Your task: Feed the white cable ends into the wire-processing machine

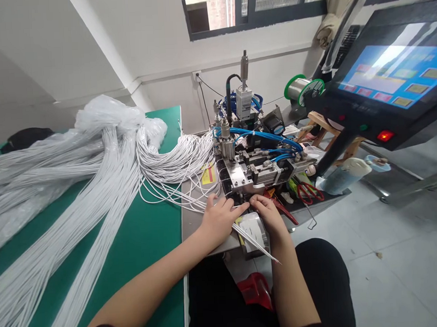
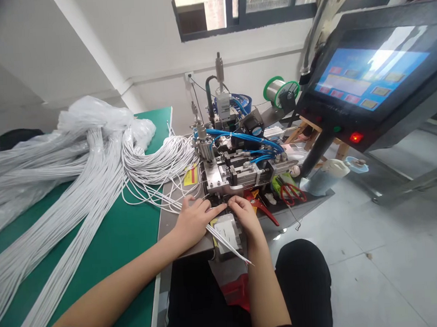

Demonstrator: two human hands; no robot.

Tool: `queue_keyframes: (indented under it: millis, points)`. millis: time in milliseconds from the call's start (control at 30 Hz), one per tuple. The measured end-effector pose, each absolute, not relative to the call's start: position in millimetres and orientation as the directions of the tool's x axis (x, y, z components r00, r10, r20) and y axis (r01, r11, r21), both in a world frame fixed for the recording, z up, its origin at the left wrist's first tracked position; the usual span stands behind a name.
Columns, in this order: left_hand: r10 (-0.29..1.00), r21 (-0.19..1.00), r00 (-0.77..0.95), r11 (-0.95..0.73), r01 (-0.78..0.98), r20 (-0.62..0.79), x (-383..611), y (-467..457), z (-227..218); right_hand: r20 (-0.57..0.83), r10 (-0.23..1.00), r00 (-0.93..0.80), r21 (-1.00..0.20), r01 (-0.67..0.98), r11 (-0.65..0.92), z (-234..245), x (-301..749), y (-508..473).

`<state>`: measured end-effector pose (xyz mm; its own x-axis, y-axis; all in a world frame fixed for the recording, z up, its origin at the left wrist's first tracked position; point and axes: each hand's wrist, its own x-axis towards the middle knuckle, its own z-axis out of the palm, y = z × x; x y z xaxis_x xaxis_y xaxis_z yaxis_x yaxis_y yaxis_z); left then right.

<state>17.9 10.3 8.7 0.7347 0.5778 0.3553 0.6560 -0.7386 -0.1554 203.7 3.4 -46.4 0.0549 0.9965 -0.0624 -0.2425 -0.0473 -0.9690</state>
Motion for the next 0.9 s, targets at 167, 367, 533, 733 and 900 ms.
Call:
queue_keyframes:
  millis: [167, 367, 533, 733, 900]
  points:
    - [0.539, -0.082, 0.714, -0.770, 0.633, 0.448, 13, 13, 4, -0.056, 0.996, 0.063, -0.970, -0.242, -0.040, -49, 204, -1]
    - [0.525, -0.001, 0.646, -0.775, 0.632, 0.554, 2, 9, -1, 0.057, 0.973, 0.223, -0.998, 0.034, 0.050, -40, 215, -26]
    - [0.618, 0.051, 0.608, -0.721, 0.691, 0.499, 3, 7, 4, 0.062, 0.984, 0.166, -0.985, 0.169, 0.034, -13, 228, -63]
    - [0.629, 0.127, 0.595, -0.733, 0.668, 0.501, 3, 5, 10, 0.047, 0.959, -0.281, -0.904, 0.396, 0.160, 20, 235, -95]
    - [0.616, 0.152, 0.588, -0.748, 0.647, 0.524, 2, 6, 11, -0.017, 0.916, -0.401, -0.852, 0.485, 0.196, 24, 232, -100]
